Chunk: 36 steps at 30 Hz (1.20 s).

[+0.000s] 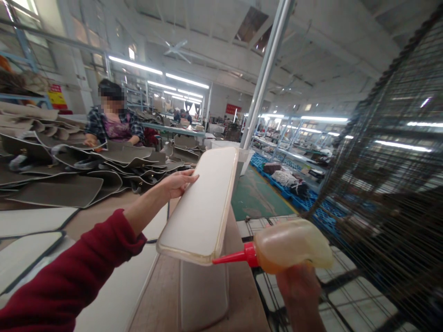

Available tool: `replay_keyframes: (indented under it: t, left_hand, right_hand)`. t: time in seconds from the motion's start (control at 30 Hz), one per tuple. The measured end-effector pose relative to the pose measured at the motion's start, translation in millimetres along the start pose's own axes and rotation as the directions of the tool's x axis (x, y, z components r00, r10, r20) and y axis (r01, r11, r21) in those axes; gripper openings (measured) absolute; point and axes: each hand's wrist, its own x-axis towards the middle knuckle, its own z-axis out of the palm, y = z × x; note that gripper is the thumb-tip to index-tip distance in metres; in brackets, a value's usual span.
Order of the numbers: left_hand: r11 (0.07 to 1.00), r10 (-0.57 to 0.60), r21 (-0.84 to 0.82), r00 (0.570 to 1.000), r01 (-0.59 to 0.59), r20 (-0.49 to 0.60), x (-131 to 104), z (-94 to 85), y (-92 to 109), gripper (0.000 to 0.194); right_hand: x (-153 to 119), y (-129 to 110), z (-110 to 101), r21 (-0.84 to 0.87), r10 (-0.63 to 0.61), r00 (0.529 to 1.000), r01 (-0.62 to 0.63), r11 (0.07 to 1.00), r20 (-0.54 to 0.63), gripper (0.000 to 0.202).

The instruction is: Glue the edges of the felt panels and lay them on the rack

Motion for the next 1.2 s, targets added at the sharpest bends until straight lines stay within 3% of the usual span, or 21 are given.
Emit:
replay_keyframes:
  t: [0.13,0.3,0.53,0.7,0.8,0.93,1.03,1.07,1.1,1.17,1.2]
  left_hand:
    - [0.999,0.046,0.015,0.999,-0.046,-0.014,-4.2,-1.4,-4.7,0.048]
    - [0.995,0.064,0.071,0.998,-0.064,-0.002,-14.6,-7.7,-16.4,0.067]
    - [0.991,0.019,0.131,0.998,-0.027,0.065,-37.3,-14.3,-32.4,0.098]
    - [0.988,0.001,0.155,0.99,-0.023,0.14,-45.0,-16.7,-37.7,0.104]
    - [0.989,0.01,0.143,0.991,-0.029,0.133,-48.5,-16.0,-37.6,0.104]
    - [0.989,0.02,0.141,0.993,-0.037,0.119,-52.5,-16.1,-36.2,0.105]
    - [0.988,0.029,0.15,0.994,-0.045,0.105,-53.4,-21.0,-37.5,0.103]
    - [0.987,0.036,0.153,0.995,-0.051,0.095,-53.5,-23.3,-38.6,0.102]
    - [0.986,0.045,0.158,0.995,-0.058,0.086,-53.6,-25.5,-40.1,0.101]
    - [0.98,0.059,0.183,0.996,-0.072,0.07,-54.4,-29.2,-43.4,0.099]
    - [0.976,0.07,0.203,0.995,-0.082,0.066,-55.2,-30.3,-45.2,0.097]
  right_hand:
    - [20.6,-9.5,14.8,0.153,-0.021,0.983,0.049,0.987,-0.181,0.053]
    - [66.9,-22.1,25.9,0.203,-0.198,0.942,0.257,0.945,-0.272,0.038]
    - [101.0,-25.5,19.7,0.134,-0.326,0.921,0.358,0.924,-0.213,0.04]
    - [114.5,-23.4,15.4,0.104,-0.363,0.902,0.395,0.913,-0.234,0.042]
    - [120.9,-20.0,12.3,0.11,-0.341,0.904,0.378,0.919,-0.256,0.051]
    - [103.3,-5.5,3.0,0.077,-0.288,0.925,0.315,0.946,-0.249,0.058]
    - [67.1,11.4,-6.7,0.108,-0.135,0.99,0.139,0.984,-0.042,0.06]
    - [55.4,15.4,-9.3,0.126,-0.056,0.995,0.046,0.991,0.078,0.062]
    - [46.2,17.4,-11.2,0.145,-0.024,0.993,0.007,0.989,0.115,0.061]
    - [38.6,14.0,-11.9,0.174,-0.026,0.993,0.005,0.985,0.116,0.058]
    - [40.5,8.8,-10.7,0.185,-0.063,0.996,0.051,0.981,0.057,0.057]
